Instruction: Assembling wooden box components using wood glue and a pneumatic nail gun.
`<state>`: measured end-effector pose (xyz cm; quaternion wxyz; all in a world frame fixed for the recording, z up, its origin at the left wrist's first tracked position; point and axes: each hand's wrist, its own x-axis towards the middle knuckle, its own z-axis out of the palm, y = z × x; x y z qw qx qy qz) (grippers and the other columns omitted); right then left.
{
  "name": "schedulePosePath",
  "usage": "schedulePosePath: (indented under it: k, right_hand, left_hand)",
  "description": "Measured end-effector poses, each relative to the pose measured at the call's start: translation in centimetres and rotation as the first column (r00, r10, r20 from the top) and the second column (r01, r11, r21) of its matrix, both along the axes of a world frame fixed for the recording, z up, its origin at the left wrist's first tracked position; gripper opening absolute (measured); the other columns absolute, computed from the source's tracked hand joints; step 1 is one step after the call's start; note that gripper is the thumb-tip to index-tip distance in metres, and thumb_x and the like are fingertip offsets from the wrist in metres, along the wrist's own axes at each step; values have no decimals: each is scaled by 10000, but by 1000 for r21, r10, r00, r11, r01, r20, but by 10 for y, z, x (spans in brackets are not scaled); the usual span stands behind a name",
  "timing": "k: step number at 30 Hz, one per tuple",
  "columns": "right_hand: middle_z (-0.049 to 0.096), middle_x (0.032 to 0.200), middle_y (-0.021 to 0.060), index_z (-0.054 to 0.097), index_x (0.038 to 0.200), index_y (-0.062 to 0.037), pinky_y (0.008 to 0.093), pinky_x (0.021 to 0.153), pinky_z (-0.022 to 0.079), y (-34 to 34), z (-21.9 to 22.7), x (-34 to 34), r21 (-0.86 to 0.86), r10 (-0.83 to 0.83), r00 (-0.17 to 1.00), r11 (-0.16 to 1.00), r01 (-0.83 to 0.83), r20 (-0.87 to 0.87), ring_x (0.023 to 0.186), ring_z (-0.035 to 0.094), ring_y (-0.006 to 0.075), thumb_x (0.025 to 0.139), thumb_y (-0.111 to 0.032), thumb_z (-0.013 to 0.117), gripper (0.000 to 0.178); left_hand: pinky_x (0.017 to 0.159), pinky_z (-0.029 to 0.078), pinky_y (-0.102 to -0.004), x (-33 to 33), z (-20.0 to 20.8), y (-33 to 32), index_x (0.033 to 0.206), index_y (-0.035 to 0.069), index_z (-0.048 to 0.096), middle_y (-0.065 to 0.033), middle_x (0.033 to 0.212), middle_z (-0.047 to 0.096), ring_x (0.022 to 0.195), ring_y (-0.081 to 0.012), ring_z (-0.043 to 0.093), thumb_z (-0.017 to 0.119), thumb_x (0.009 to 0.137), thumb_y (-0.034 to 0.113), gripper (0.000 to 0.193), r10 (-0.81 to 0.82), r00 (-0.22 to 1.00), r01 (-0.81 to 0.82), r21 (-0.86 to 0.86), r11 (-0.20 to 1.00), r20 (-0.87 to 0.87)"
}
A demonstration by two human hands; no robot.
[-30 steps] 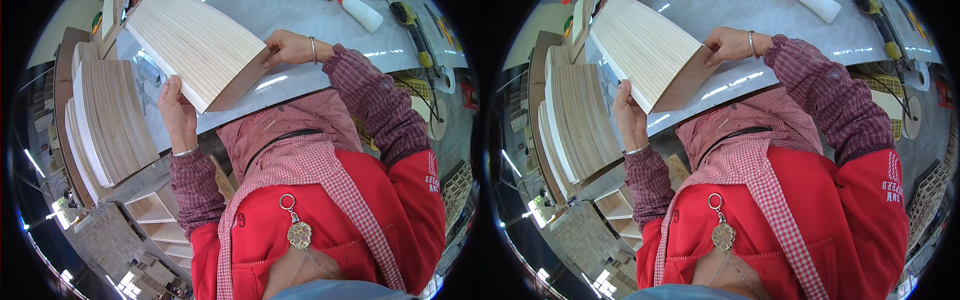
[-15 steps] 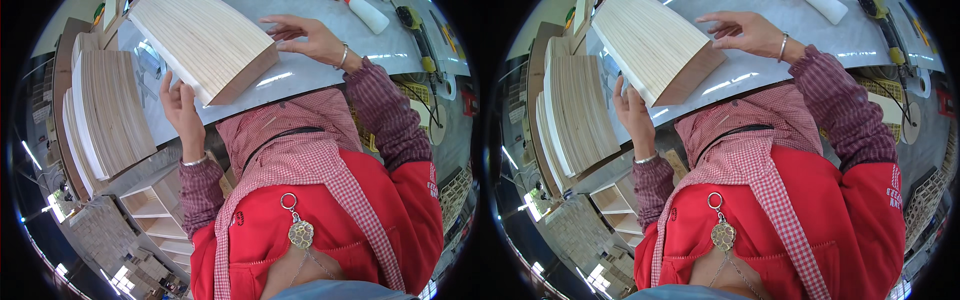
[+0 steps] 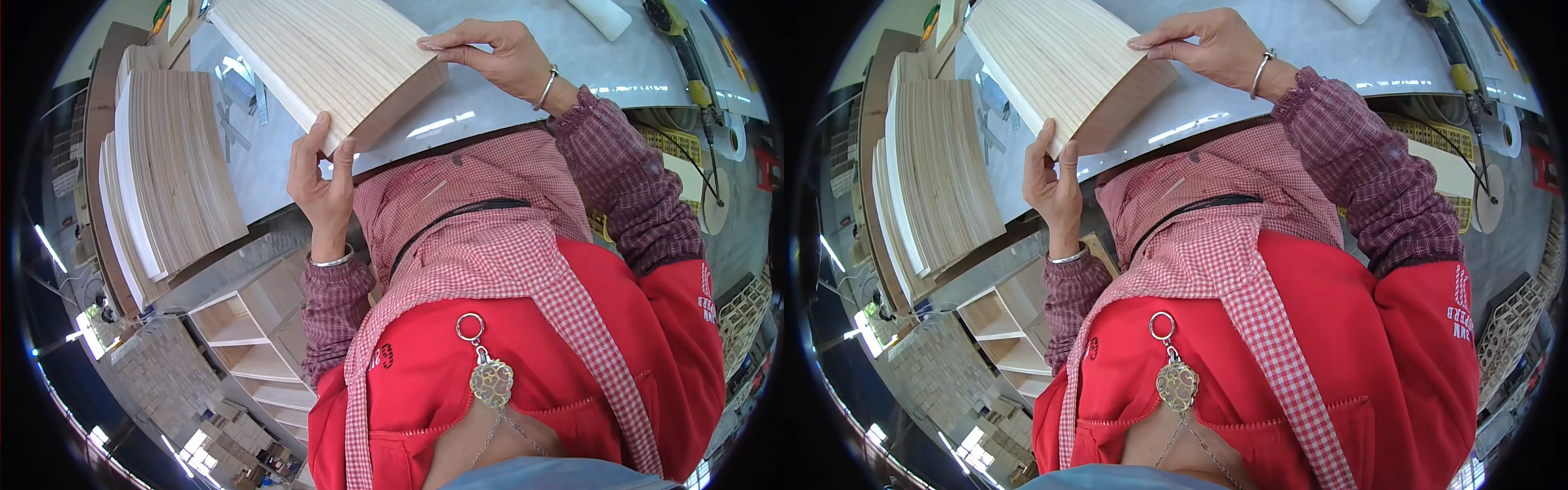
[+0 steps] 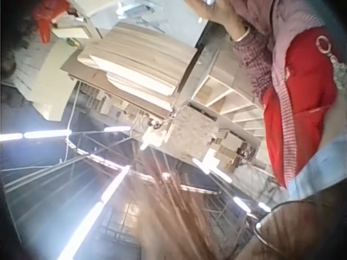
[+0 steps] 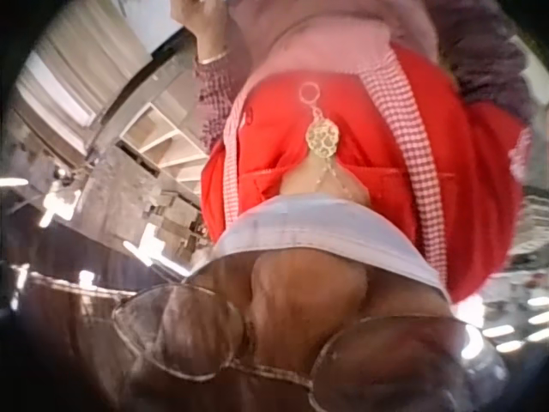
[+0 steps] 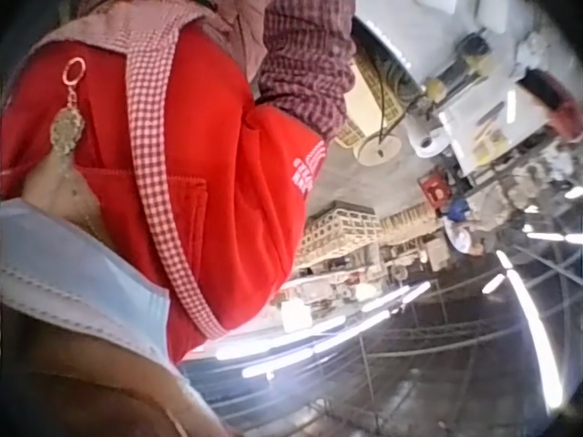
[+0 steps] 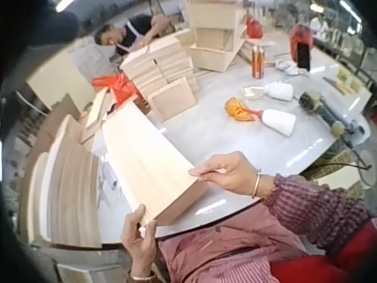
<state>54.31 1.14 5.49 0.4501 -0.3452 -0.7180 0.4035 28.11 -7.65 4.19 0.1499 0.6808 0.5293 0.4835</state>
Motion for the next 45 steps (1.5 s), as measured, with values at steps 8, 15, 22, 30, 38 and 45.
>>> schedulePosePath:
  k: [8,15,22,30,38,45]
  right_hand:
    - [700,999,26,704,1011,-80,190,830,508,-4,7,-3,-5,-53,995,999,54,90,856,661,123,814,-13,651,215]
    - [707,934,23,701,1007,-69,188,789,513,-16,-20,-8,45,-210,974,976,215,-83,817,654,107,815,-42,663,198]
    - [705,878,31,699,978,-46,182,703,518,-22,-20,-11,73,-372,928,926,370,12,726,636,93,808,-70,680,173]
    - [702,864,30,698,951,-40,175,648,515,-20,-21,-14,146,-382,924,916,373,36,667,620,93,802,-66,680,152]
    - [702,865,22,699,950,-48,175,639,516,-21,-19,-15,173,-385,921,912,371,58,661,621,97,799,-61,680,153]
    - [701,915,23,693,985,-54,194,680,525,-22,-19,-12,171,-373,925,918,357,72,704,633,108,811,-66,661,177]
  left_hand:
    - [607,403,-221,-1,1,1,1138,59,621,-30,866,593,668,-102,471,716,802,114,353,10,997,-8,31,999,-71]
    - [597,388,-222,0,0,0,1144,63,618,-25,856,583,664,-103,453,706,814,122,346,18,996,-15,38,999,-86]
    - [592,376,-223,3,3,-1,1152,69,615,-23,858,576,663,-107,441,695,825,126,341,41,996,-41,-2,999,-78]
    - [593,375,-228,1,4,1,1154,70,613,-29,860,572,664,-113,439,686,828,116,336,48,990,-44,31,999,-129]
    - [586,374,-234,-1,3,1,1141,68,616,-36,859,567,660,-120,439,680,826,96,324,58,983,-52,41,998,-176]
    - [579,367,-233,-1,4,3,1147,67,610,-33,852,561,655,-117,431,679,827,100,329,50,981,-39,61,997,-187]
